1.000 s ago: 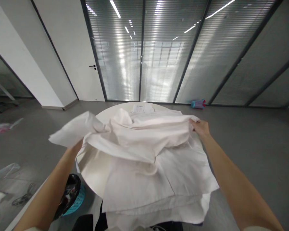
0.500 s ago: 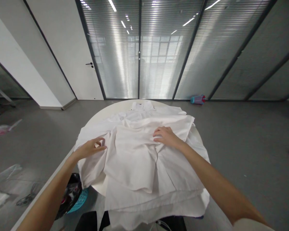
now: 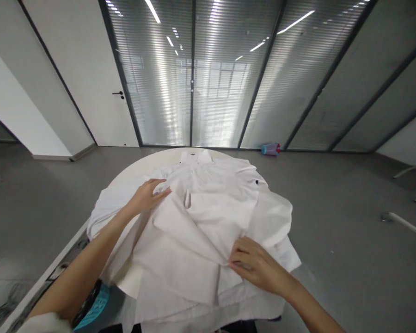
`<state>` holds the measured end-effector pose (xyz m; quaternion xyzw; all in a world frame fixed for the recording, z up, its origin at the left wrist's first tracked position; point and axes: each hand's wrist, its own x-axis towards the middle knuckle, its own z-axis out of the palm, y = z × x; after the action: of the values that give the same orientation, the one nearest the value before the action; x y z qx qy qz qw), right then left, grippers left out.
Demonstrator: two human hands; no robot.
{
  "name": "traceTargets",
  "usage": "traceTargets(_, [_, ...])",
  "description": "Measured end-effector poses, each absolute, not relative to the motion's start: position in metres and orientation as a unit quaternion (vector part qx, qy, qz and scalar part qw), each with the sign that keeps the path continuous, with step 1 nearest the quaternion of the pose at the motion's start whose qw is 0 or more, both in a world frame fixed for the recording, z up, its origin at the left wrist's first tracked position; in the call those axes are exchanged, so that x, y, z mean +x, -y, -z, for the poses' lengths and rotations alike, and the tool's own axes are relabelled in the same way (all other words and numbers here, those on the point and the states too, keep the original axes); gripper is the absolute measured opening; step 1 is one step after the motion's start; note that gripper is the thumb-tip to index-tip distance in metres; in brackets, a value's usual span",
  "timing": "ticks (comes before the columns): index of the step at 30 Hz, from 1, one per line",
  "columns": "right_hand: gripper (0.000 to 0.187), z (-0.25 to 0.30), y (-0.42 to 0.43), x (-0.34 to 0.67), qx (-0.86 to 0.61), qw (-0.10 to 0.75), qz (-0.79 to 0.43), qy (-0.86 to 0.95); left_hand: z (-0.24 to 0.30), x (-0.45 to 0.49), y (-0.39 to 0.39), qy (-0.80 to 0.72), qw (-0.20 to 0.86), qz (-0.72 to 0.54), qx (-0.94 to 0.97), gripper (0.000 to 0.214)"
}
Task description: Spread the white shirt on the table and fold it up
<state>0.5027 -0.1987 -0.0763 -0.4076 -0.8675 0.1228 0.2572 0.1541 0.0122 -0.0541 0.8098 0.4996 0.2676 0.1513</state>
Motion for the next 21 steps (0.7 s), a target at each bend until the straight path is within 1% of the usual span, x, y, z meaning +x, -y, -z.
traceTargets(2, [0.020,0.078,0.209,0.511,-0.430,0.224,-0.181,0.856,0.053,0.170,-0.015,-0.507,0.227,-0.213,0.804,0.065])
traceTargets(4, [0.024,0.078,0.211,0.521,-0.453,0.244,-0.196,0.835,0.050,0.180,-0.011,-0.483,0.284,-0.164,0.812,0.056])
traceTargets(5, [0.023,0.077,0.209,0.526,-0.467,0.268,-0.188,0.821,0.046,0.182,-0.006,-0.451,0.308,-0.152,0.824,0.049])
traceTargets(7, [0.014,0.073,0.201,0.534,-0.504,0.322,-0.139,0.790,0.031,0.185,0.013,-0.366,0.340,-0.143,0.855,0.036])
traceTargets(8, [0.016,0.071,0.195,0.537,-0.520,0.341,-0.099,0.777,0.021,0.186,0.027,-0.319,0.350,-0.140,0.870,0.031])
traceTargets(9, [0.027,0.069,0.187,0.539,-0.533,0.352,-0.052,0.768,0.009,0.186,0.043,-0.276,0.354,-0.132,0.884,0.026])
traceTargets(11, [0.048,0.065,0.171,0.538,-0.546,0.336,0.034,0.767,-0.013,0.188,0.080,-0.178,0.353,-0.082,0.915,0.016])
traceTargets(12, [0.052,0.065,0.163,0.536,-0.546,0.313,0.063,0.775,-0.023,0.189,0.097,-0.127,0.350,-0.047,0.927,0.017])
traceTargets(13, [0.051,0.065,0.156,0.533,-0.540,0.288,0.079,0.787,-0.030,0.190,0.112,-0.083,0.352,-0.016,0.932,0.019])
traceTargets(15, [0.040,0.067,0.146,0.526,-0.521,0.252,0.084,0.811,-0.039,0.189,0.131,-0.028,0.379,0.032,0.924,0.018])
traceTargets(16, [0.032,0.069,0.144,0.524,-0.511,0.251,0.082,0.818,-0.040,0.188,0.133,-0.027,0.406,0.041,0.913,0.020])
traceTargets(18, [0.023,0.073,0.148,0.521,-0.501,0.287,0.085,0.812,-0.035,0.185,0.123,-0.092,0.453,0.007,0.887,0.033])
traceTargets(19, [0.022,0.076,0.153,0.521,-0.504,0.319,0.094,0.797,-0.028,0.185,0.112,-0.153,0.458,-0.036,0.875,0.035])
traceTargets(21, [0.023,0.081,0.167,0.523,-0.517,0.380,0.116,0.758,-0.008,0.189,0.084,-0.293,0.420,-0.144,0.846,0.036])
